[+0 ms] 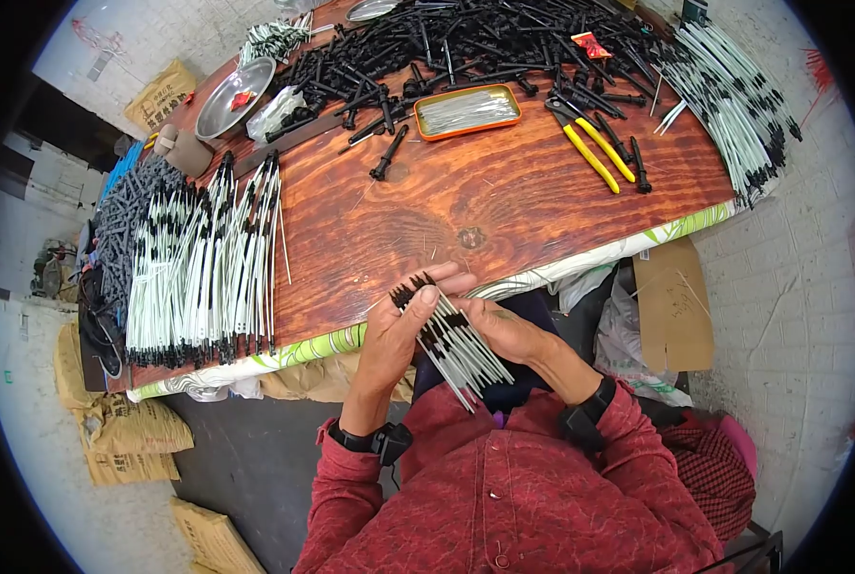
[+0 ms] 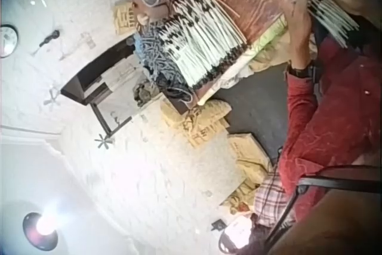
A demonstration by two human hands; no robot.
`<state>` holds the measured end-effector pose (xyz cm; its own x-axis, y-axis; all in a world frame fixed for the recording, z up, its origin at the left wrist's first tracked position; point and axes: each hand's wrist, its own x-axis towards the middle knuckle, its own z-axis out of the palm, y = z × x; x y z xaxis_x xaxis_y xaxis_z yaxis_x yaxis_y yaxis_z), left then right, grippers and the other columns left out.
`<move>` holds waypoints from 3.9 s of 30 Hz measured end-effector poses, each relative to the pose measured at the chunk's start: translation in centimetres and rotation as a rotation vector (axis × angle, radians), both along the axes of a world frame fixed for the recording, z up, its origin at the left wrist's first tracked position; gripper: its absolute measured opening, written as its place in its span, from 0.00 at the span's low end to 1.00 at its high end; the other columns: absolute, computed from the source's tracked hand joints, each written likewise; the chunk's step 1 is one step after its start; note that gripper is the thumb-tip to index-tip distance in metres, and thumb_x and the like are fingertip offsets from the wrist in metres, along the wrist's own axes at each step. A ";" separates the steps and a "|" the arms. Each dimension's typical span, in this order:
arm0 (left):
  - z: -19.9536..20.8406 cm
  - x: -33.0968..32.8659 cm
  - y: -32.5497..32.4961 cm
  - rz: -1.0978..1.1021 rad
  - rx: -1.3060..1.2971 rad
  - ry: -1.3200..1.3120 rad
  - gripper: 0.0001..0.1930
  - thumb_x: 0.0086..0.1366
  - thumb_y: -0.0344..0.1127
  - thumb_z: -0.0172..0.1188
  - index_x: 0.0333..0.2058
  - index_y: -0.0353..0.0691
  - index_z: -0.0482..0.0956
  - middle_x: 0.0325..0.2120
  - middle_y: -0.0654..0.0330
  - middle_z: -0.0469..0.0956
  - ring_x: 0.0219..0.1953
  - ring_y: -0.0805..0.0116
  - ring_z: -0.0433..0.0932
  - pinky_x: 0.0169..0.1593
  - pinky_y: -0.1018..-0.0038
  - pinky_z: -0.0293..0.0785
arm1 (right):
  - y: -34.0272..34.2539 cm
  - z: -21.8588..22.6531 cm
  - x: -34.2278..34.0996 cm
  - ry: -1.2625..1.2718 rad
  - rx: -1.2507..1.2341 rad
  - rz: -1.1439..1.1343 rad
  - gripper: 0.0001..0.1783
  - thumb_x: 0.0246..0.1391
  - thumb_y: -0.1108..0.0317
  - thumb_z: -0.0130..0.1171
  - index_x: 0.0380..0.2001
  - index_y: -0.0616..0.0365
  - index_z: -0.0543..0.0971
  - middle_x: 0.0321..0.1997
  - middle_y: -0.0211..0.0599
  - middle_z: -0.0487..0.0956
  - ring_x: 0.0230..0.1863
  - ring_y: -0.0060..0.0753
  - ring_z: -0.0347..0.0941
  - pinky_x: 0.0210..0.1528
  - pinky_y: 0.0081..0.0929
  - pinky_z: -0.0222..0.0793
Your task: The person gathers white rods by hand, aligns them, and inserts the ends into a black plastic component. They then pick up a small metal pin from a container and push it into the black component to secure the rods.
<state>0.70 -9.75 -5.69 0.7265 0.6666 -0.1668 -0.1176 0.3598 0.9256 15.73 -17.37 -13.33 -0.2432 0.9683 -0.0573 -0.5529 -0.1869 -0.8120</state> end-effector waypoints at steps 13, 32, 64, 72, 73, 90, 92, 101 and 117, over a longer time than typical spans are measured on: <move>-0.3 -0.1 0.3 0.106 0.162 0.030 0.22 0.74 0.42 0.53 0.56 0.30 0.71 0.46 0.50 0.82 0.46 0.65 0.81 0.47 0.72 0.81 | 0.3 1.0 0.2 -0.056 0.033 0.159 0.33 0.68 0.41 0.48 0.53 0.64 0.75 0.45 0.31 0.77 0.49 0.20 0.69 0.52 0.23 0.69; -0.6 0.4 1.2 0.138 0.387 -0.015 0.18 0.74 0.39 0.52 0.54 0.31 0.72 0.38 0.55 0.82 0.39 0.70 0.81 0.44 0.74 0.79 | 1.9 1.7 -0.3 -0.210 0.146 0.087 0.28 0.65 0.55 0.59 0.59 0.66 0.69 0.49 0.34 0.74 0.55 0.25 0.68 0.57 0.27 0.67; 2.0 3.6 6.5 0.016 0.205 -0.052 0.32 0.71 0.45 0.58 0.66 0.35 0.60 0.54 0.49 0.75 0.54 0.63 0.76 0.57 0.67 0.74 | 5.2 8.2 6.9 -0.227 0.081 -0.083 0.18 0.67 0.53 0.56 0.40 0.59 0.74 0.30 0.32 0.75 0.30 0.24 0.74 0.36 0.25 0.73; 3.0 9.0 19.6 0.244 1.174 0.451 0.15 0.65 0.37 0.59 0.47 0.34 0.81 0.42 0.53 0.82 0.44 0.65 0.81 0.46 0.68 0.77 | 4.4 5.7 9.9 -0.025 0.076 -0.125 0.20 0.65 0.51 0.58 0.39 0.60 0.74 0.29 0.34 0.75 0.31 0.26 0.74 0.37 0.28 0.74; 2.1 10.5 21.6 0.242 1.174 0.453 0.15 0.65 0.37 0.59 0.47 0.34 0.81 0.42 0.53 0.82 0.44 0.65 0.81 0.46 0.68 0.77 | 4.3 5.7 9.7 -0.025 0.106 -0.119 0.20 0.65 0.51 0.59 0.40 0.60 0.74 0.29 0.34 0.75 0.31 0.27 0.74 0.37 0.28 0.74; 2.2 12.7 25.6 0.386 0.809 0.450 0.22 0.64 0.38 0.66 0.55 0.39 0.77 0.32 0.59 0.83 0.30 0.71 0.82 0.31 0.75 0.76 | 4.3 5.4 10.3 0.015 0.178 -0.101 0.26 0.62 0.44 0.59 0.38 0.61 0.75 0.28 0.34 0.76 0.30 0.28 0.75 0.36 0.30 0.74; 3.8 11.2 22.5 0.376 0.589 0.294 0.22 0.65 0.36 0.65 0.56 0.39 0.75 0.35 0.59 0.83 0.30 0.73 0.82 0.31 0.77 0.76 | 4.1 5.7 10.2 0.022 0.169 -0.114 0.24 0.64 0.47 0.59 0.37 0.61 0.75 0.29 0.34 0.76 0.30 0.28 0.75 0.36 0.29 0.73; 1.3 3.7 7.4 0.035 -0.308 -0.216 0.21 0.69 0.28 0.59 0.60 0.32 0.70 0.46 0.56 0.80 0.43 0.69 0.83 0.47 0.77 0.84 | 3.6 5.6 8.5 -0.059 0.148 -0.061 0.25 0.61 0.46 0.61 0.39 0.60 0.76 0.26 0.34 0.76 0.26 0.28 0.75 0.35 0.31 0.75; -0.3 -0.1 6.0 0.095 -0.287 -0.416 0.24 0.70 0.24 0.56 0.63 0.34 0.65 0.53 0.50 0.76 0.46 0.66 0.82 0.48 0.76 0.84 | 3.5 5.5 5.2 -0.062 0.049 0.060 0.25 0.62 0.46 0.61 0.40 0.62 0.76 0.26 0.34 0.75 0.27 0.28 0.75 0.37 0.32 0.77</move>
<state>0.57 -3.72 -5.98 0.7090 0.7025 -0.0618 -0.4996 0.5621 0.6591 20.95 -13.91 -7.83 -0.2983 0.9541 -0.0267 -0.4902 -0.1771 -0.8534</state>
